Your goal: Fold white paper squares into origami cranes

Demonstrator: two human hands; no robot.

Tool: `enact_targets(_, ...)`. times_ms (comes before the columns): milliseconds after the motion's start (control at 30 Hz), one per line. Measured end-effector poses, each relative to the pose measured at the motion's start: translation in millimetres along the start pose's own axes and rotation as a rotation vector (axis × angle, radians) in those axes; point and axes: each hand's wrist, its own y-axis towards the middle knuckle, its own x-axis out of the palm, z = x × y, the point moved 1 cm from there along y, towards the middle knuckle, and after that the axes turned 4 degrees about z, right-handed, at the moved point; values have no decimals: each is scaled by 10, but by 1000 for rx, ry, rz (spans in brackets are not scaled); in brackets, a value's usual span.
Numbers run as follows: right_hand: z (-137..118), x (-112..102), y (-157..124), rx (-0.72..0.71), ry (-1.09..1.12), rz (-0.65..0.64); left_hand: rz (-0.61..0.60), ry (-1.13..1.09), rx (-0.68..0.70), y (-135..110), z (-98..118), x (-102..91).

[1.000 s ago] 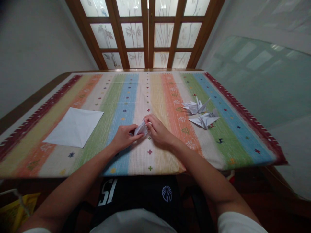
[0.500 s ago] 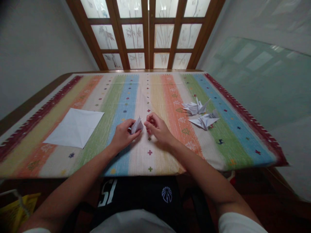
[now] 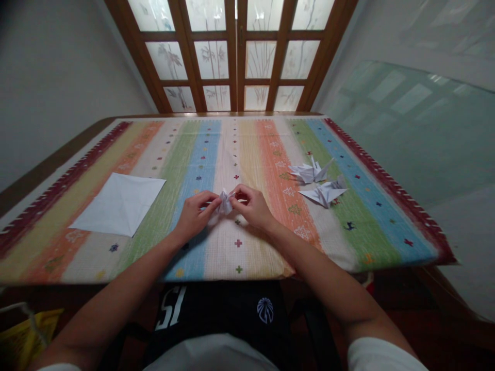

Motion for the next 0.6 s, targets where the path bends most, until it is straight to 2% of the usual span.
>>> enact_targets(167,-44,9,-13,-5,1,80,107,72,8,1,-5,-27)
enact_targets(367,-97,6,-5,-52,-112,52,136,-13,-107,-8,8,-19)
enact_targets(500,-41,1,14,69,-46,54,153,-21,-143,-2,11,-8)
enact_targets(600,13,2,26,183,45,59,106,-32,-172,-5,8,15)
